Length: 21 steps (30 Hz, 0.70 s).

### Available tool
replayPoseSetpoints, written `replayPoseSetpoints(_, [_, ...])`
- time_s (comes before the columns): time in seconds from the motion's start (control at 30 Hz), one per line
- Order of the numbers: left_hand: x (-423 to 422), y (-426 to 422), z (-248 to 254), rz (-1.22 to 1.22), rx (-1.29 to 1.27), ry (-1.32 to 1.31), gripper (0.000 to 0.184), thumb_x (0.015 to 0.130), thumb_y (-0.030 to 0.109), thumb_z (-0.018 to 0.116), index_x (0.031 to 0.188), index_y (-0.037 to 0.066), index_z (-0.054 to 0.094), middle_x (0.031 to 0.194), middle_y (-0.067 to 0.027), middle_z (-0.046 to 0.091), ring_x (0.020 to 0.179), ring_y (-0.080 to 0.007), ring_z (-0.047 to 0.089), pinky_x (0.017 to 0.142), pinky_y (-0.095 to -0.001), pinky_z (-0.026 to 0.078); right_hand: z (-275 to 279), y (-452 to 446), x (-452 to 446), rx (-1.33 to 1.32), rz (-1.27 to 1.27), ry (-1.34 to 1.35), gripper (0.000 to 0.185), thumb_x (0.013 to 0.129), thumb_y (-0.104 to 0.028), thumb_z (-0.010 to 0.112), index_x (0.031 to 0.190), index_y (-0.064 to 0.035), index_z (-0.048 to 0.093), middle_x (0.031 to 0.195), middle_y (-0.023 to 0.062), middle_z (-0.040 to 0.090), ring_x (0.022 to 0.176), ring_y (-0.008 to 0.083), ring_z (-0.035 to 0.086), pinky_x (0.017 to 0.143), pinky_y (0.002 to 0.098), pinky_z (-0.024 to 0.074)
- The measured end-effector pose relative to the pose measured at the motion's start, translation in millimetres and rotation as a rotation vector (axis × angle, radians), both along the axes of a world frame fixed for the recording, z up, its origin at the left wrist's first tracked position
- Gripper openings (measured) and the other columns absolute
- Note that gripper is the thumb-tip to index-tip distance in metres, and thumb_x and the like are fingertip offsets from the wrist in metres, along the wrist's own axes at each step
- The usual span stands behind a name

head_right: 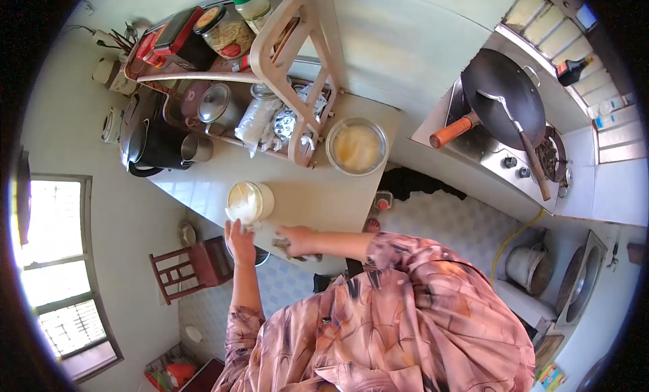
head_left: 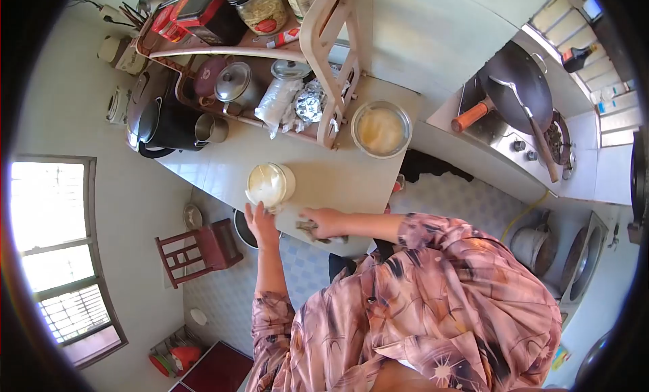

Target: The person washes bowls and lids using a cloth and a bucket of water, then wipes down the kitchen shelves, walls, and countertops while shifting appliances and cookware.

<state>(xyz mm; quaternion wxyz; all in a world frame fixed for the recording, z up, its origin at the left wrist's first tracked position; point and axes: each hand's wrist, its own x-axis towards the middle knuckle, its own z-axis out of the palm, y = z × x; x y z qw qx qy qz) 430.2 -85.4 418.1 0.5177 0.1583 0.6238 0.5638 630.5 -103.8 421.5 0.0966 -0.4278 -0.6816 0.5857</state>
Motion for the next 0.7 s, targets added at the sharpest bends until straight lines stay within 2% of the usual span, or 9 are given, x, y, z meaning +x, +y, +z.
replayPoseSetpoints(0.07, [10,1,-7,0.01,0.23,0.948,0.043,0.085,0.007,0.051,0.127,0.003,0.039,0.121,-0.0129,0.048,0.103,-0.0231,0.053,0.079,-0.0317,0.046,-34,-10,31,-0.026,0.021,0.155,0.045,0.066,-0.018,0.063,0.11,-0.008,0.056,0.098,0.0175,0.06,0.087,0.0288,0.059,0.077,0.0362,0.0465])
replayPoseSetpoints(0.1, [23,0,-5,0.014,0.241,0.938,0.043,0.085,0.007,0.051,0.127,0.003,0.039,0.121,-0.0129,0.048,0.103,-0.0231,0.053,0.079,-0.0317,0.046,-41,-18,55,-0.088,-0.018,0.166,0.044,0.065,-0.018,0.064,0.108,-0.0068,0.057,0.099,0.015,0.061,0.089,0.0254,0.058,0.08,0.0342,0.0452])
replayPoseSetpoints(0.17, [60,-14,4,-0.412,0.429,0.764,0.042,0.086,0.007,0.051,0.125,0.002,0.04,0.107,-0.012,0.057,0.094,-0.0195,0.058,0.073,-0.0287,0.048,-47,-40,108,-0.215,-0.185,0.173,0.045,0.065,-0.019,0.065,0.107,-0.0044,0.058,0.1,0.0114,0.061,0.093,0.0207,0.056,0.084,0.0321,0.043])
replayPoseSetpoints(0.23, [112,-5,9,-0.731,0.018,0.102,0.041,0.087,0.008,0.05,0.125,0.002,0.039,0.096,-0.011,0.062,0.083,-0.0176,0.061,0.066,-0.0267,0.049,-51,-62,155,-0.291,-0.374,0.15,0.046,0.066,-0.017,0.064,0.109,-0.002,0.057,0.102,0.01,0.06,0.096,0.02,0.054,0.086,0.0322,0.042])
replayPoseSetpoints(0.27, [138,-1,7,-0.748,-0.107,-0.013,0.043,0.088,0.011,0.05,0.128,0.001,0.035,0.097,-0.0144,0.061,0.076,-0.0185,0.063,0.06,-0.0261,0.049,-56,-72,175,-0.297,-0.439,0.133,0.045,0.067,-0.016,0.063,0.109,-0.0007,0.057,0.104,0.0098,0.059,0.097,0.0207,0.054,0.086,0.0323,0.0418])
replayPoseSetpoints(0.3, [154,5,-20,-0.797,-0.025,-0.052,0.05,0.088,0.015,0.051,0.131,0.0,0.029,0.098,-0.0161,0.061,0.074,-0.0197,0.064,0.058,-0.0244,0.05,-56,-85,193,-0.264,-0.57,0.109,0.044,0.067,-0.015,0.063,0.108,-0.0002,0.057,0.102,0.0112,0.06,0.096,0.0214,0.055,0.086,0.0319,0.0428])
replayPoseSetpoints(0.33, [173,15,-33,-0.818,-0.062,-0.071,0.057,0.088,0.018,0.052,0.135,0.004,0.023,0.103,-0.0181,0.06,0.078,-0.0248,0.065,0.06,-0.0296,0.052,-57,-92,207,-0.233,-0.677,0.095,0.042,0.068,-0.014,0.063,0.107,0.0003,0.058,0.101,0.0127,0.061,0.094,0.0221,0.057,0.085,0.0314,0.0437])
replayPoseSetpoints(0.47, [219,54,-33,-0.8,-0.258,-0.21,0.068,0.088,0.019,0.051,0.139,0.007,0.008,0.101,-0.0193,0.059,0.067,-0.0261,0.065,0.05,-0.033,0.052,-22,-99,245,-0.379,-0.978,0.276,0.038,0.069,-0.002,0.054,0.106,0.0023,0.056,0.094,0.0085,0.062,0.086,0.0163,0.058,0.078,0.0272,0.0454])
replayPoseSetpoints(0.7, [251,62,-26,-0.771,-0.164,-0.113,0.067,0.085,0.009,0.045,0.137,0.003,0.004,0.091,-0.0219,0.058,0.056,-0.0282,0.064,0.043,-0.0329,0.05,-4,-109,255,-0.365,-1.159,0.371,0.039,0.069,0.0,0.054,0.107,0.0023,0.056,0.094,0.0074,0.062,0.085,0.0159,0.058,0.078,0.026,0.0449])
